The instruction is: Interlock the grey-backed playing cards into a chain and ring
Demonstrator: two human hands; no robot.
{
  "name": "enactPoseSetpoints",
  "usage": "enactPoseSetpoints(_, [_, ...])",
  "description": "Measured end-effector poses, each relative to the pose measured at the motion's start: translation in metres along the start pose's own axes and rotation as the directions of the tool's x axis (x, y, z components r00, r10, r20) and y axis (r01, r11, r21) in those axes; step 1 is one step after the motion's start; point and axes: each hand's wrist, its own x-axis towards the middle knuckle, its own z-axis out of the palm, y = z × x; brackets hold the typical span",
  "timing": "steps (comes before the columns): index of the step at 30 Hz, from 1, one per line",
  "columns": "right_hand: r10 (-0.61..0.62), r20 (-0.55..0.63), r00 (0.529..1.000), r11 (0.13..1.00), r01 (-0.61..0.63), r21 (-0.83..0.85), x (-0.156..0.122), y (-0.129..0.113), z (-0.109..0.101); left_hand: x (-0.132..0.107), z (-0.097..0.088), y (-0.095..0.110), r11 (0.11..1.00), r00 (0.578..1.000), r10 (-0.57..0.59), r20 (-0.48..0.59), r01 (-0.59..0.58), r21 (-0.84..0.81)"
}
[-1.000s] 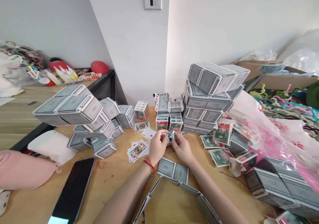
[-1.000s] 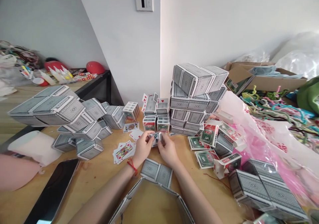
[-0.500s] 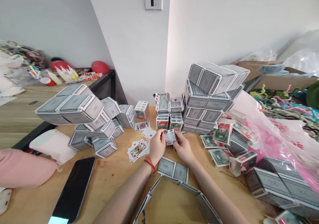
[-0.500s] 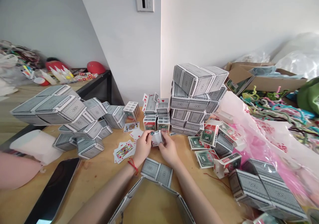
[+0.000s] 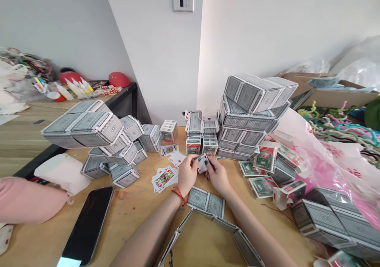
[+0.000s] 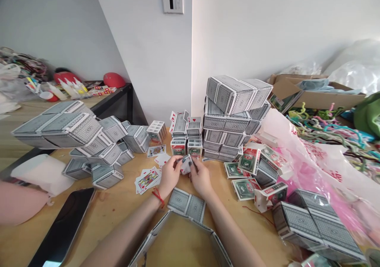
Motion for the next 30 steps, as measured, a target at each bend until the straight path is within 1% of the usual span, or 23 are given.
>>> enactPoseSetpoints(4, [-0.024, -0.032, 0.999, 1.0, 0.024, -0.015, 0.001, 0.001, -0.001, 0.001, -0.003, 0.003, 0.999, 0.999, -0.041, -0.034, 0.042, 0.024])
enactPoseSetpoints(6, [-0.029, -0.065, 0.997, 1.0, 0.029, 0.002, 0.001, 0.002, -0.002, 0.001, -0.003, 0.006, 0.996, 0.997, -0.077, -0.015, 0.076, -0.036])
enactPoseSetpoints(8, [-0.006, -0.09, 0.996, 0.999, 0.01, 0.046, 0.002, 0.003, -0.002, 0.001, -0.004, 0.008, 0.975, 0.991, -0.121, 0.055, 0.129, -0.183])
enactPoseSetpoints(9, [0.011, -0.097, 0.995, 0.997, -0.003, 0.078, 0.003, 0.003, -0.002, 0.001, -0.004, 0.009, 0.948, 0.984, -0.143, 0.106, 0.167, -0.272])
enactPoseSetpoints(11, [0.046, -0.103, 0.994, 0.989, -0.031, 0.146, 0.004, 0.002, -0.002, 0.002, -0.005, 0.011, 0.865, 0.958, -0.181, 0.221, 0.262, -0.427])
enactPoseSetpoints(13, [0.073, -0.107, 0.992, 0.978, -0.05, 0.204, 0.004, 0.0, -0.003, 0.004, -0.006, 0.011, 0.778, 0.924, -0.193, 0.33, 0.349, -0.522])
enactPoseSetpoints(16, [0.094, -0.103, 0.99, 0.964, -0.065, 0.257, 0.004, -0.004, -0.005, 0.008, -0.009, 0.01, 0.671, 0.877, -0.151, 0.457, 0.43, -0.604])
enactPoseSetpoints(18, [0.088, -0.088, 0.992, 0.963, -0.062, 0.264, 0.003, -0.006, -0.006, 0.01, -0.012, 0.009, 0.636, 0.843, -0.133, 0.521, 0.475, -0.608])
enactPoseSetpoints(22, [0.069, -0.045, 0.997, 0.964, -0.055, 0.262, 0.003, -0.005, -0.008, 0.011, -0.017, 0.01, 0.647, 0.765, -0.156, 0.624, 0.557, -0.521])
enactPoseSetpoints(25, [0.051, -0.046, 0.998, 0.961, -0.036, 0.273, 0.004, -0.004, -0.01, 0.01, -0.021, 0.012, 0.641, 0.733, -0.135, 0.666, 0.578, -0.505])
enactPoseSetpoints(28, [0.005, -0.052, 0.999, 0.961, 0.01, 0.275, 0.006, -0.003, -0.01, 0.01, -0.022, 0.013, 0.614, 0.703, -0.107, 0.703, 0.603, -0.509])
enactPoseSetpoints(30, [-0.009, -0.043, 0.999, 0.956, 0.021, 0.291, 0.006, -0.004, -0.01, 0.01, -0.022, 0.013, 0.597, 0.696, -0.095, 0.712, 0.612, -0.519])
